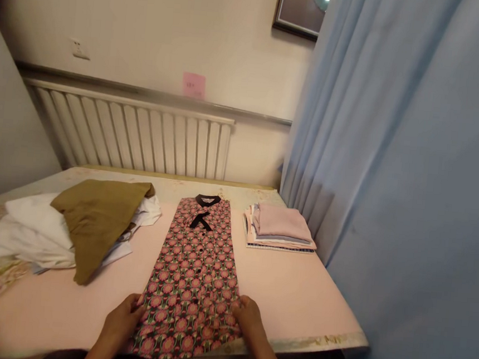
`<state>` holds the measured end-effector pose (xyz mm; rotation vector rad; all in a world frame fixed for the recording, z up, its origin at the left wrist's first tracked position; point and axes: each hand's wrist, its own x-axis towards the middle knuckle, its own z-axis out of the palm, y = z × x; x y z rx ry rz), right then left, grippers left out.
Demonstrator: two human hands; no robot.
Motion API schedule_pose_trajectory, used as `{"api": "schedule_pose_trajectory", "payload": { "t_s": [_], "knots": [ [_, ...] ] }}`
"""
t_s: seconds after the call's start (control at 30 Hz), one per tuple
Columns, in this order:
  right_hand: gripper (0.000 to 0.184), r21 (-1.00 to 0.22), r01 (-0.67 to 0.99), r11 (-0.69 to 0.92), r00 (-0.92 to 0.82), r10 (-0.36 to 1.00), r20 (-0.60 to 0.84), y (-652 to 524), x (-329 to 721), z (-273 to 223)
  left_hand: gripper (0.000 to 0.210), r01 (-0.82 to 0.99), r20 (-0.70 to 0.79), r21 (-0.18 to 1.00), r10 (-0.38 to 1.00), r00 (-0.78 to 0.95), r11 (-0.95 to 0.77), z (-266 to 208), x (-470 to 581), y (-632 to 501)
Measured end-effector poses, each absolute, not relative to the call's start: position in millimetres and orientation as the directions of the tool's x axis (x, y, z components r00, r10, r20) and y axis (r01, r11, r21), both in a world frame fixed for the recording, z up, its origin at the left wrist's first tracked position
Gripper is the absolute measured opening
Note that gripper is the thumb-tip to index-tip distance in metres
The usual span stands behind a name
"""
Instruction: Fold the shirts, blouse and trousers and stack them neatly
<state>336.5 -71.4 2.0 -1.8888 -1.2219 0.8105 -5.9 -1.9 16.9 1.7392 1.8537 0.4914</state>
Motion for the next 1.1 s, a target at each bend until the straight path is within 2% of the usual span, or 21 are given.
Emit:
{"api": "schedule_pose_trajectory", "payload": {
  "t_s": [0.1, 0.17, 0.23, 0.33, 0.47, 0.57, 0.7, 0.9, 1.1],
  "knots": [
    [0.014, -0.656, 0.737, -0.162, 0.346, 0.924, 0.161, -83.1, 335.0, 11.2, 0.034, 0.916, 0.092, 0.394, 0.995, 0.037, -0.071, 27.4, 1.1, -10.8],
    [0.02, -0.537, 0.842, -0.048, 0.272, 0.898, 0.347, -87.1, 328.1, 18.2, 0.039, 0.944, 0.232, 0.276, 0.966, 0.115, -0.179, 32.2, 15.3, -11.7],
    [0.02, -0.445, 0.895, 0.043, 0.171, 0.887, 0.429, -86.9, 315.9, 23.7, 0.042, 0.932, 0.315, 0.223, 0.926, 0.207, -0.284, 31.1, 36.0, -9.4],
    [0.017, -0.37, 0.919, 0.137, 0.034, 0.906, 0.421, -84.1, 292.4, 25.7, 0.045, 0.891, 0.356, 0.16, 0.867, 0.349, -0.424, 17.0, 67.2, -5.5],
    [0.015, -0.332, 0.929, 0.164, -0.039, 0.935, 0.353, -86.6, 270.9, 13.3, 0.047, 0.832, 0.322, 0.093, 0.807, 0.495, -0.547, -7.8, 85.9, -7.4],
    [0.021, -0.295, 0.941, 0.167, -0.056, 0.935, 0.351, -88.0, 269.8, -4.5, 0.05, 0.829, 0.317, 0.072, 0.801, 0.508, -0.555, -15.7, 84.9, -10.3],
    [0.02, -0.244, 0.953, 0.177, -0.069, 0.917, 0.393, -83.5, 277.0, -20.8, 0.049, 0.834, 0.311, 0.06, 0.804, 0.507, -0.549, -15.4, 82.6, -10.3],
    [0.023, -0.245, 0.952, 0.181, -0.055, 0.893, 0.448, -80.4, 276.6, -5.9, 0.05, 0.839, 0.293, 0.068, 0.815, 0.5, -0.539, -17.2, 84.0, -9.0],
    [0.016, -0.167, 0.961, 0.221, -0.146, 0.917, 0.37, -74.2, 269.1, -14.0, 0.049, 0.842, 0.286, 0.066, 0.819, 0.498, -0.535, -16.4, 84.2, -9.7]
  ]
}}
